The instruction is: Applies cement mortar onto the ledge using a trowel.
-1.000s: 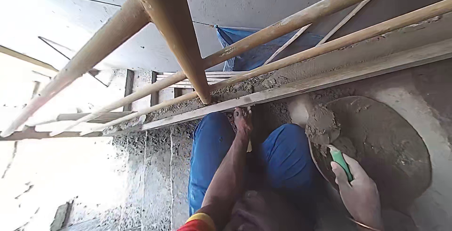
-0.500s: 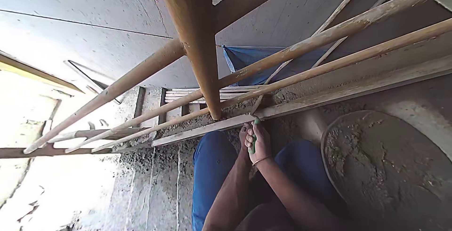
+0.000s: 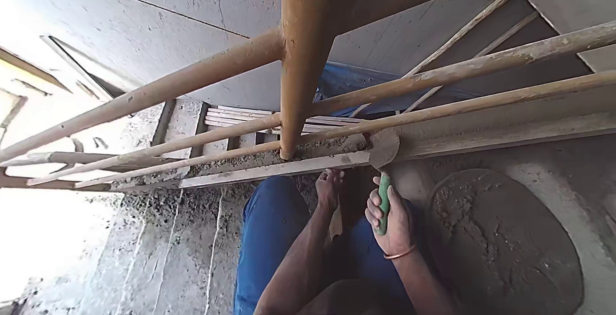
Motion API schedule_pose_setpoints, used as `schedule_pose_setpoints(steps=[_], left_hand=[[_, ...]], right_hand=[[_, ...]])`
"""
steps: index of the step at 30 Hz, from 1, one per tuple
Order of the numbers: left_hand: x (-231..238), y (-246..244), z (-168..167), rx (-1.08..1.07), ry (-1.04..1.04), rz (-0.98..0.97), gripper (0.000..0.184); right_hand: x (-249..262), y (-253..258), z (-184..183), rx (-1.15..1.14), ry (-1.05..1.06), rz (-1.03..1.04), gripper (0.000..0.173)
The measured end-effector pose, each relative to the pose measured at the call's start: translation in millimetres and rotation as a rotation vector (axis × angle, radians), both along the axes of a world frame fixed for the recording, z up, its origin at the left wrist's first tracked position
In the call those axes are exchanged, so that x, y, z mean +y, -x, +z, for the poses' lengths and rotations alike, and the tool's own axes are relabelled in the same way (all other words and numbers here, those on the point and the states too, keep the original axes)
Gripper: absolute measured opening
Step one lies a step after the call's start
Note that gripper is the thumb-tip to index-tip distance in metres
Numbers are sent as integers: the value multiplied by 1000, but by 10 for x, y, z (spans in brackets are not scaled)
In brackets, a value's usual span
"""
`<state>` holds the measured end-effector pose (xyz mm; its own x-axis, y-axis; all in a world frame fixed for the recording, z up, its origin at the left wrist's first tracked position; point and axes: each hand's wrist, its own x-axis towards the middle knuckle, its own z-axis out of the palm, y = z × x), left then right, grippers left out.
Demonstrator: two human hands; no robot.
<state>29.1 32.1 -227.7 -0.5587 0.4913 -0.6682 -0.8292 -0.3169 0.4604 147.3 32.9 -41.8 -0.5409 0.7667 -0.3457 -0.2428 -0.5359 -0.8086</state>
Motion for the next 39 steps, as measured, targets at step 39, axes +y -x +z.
schedule_pose_setpoints(steps=[39], left_hand=[[78, -80, 10, 33, 12, 99, 18]], right_hand=[[1225, -982, 1812, -1810, -815, 186, 51]])
